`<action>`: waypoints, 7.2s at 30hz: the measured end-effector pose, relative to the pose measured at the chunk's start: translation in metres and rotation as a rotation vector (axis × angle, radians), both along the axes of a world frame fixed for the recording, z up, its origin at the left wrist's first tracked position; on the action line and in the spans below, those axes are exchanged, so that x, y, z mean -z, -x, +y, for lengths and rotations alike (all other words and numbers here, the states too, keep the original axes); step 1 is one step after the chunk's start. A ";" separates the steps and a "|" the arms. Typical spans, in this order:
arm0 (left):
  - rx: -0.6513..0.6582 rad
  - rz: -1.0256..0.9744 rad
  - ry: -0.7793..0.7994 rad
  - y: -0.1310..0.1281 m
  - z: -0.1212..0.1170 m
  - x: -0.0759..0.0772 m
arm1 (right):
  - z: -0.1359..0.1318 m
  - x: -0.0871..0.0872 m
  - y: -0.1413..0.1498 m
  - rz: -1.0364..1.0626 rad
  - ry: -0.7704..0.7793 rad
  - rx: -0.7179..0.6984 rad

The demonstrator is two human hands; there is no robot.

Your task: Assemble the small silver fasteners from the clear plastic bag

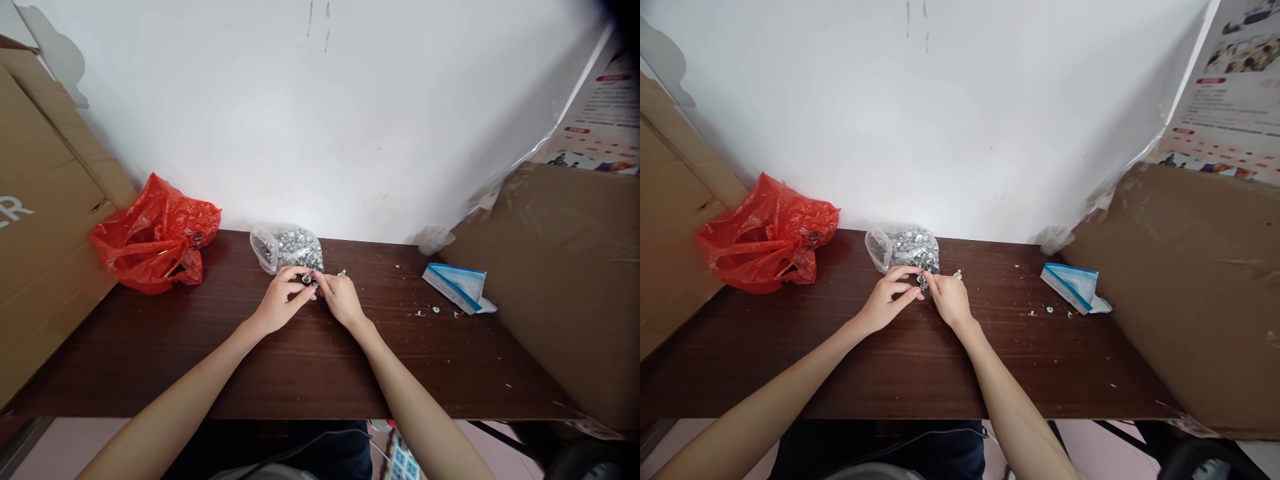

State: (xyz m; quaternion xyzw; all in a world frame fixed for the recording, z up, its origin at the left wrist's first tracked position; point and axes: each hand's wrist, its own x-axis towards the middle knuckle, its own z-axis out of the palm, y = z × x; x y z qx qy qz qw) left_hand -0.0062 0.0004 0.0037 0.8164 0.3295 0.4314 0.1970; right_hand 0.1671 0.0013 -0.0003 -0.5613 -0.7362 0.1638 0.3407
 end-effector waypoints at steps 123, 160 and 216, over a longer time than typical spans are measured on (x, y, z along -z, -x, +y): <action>-0.037 -0.107 0.119 0.005 0.004 -0.006 | -0.004 -0.017 -0.013 0.334 0.226 -0.365; -0.012 -0.148 0.141 0.002 0.000 -0.010 | -0.009 -0.019 -0.007 0.263 0.187 -0.328; 0.014 -0.251 0.062 0.002 0.000 -0.011 | -0.007 -0.013 0.004 0.598 0.359 -0.462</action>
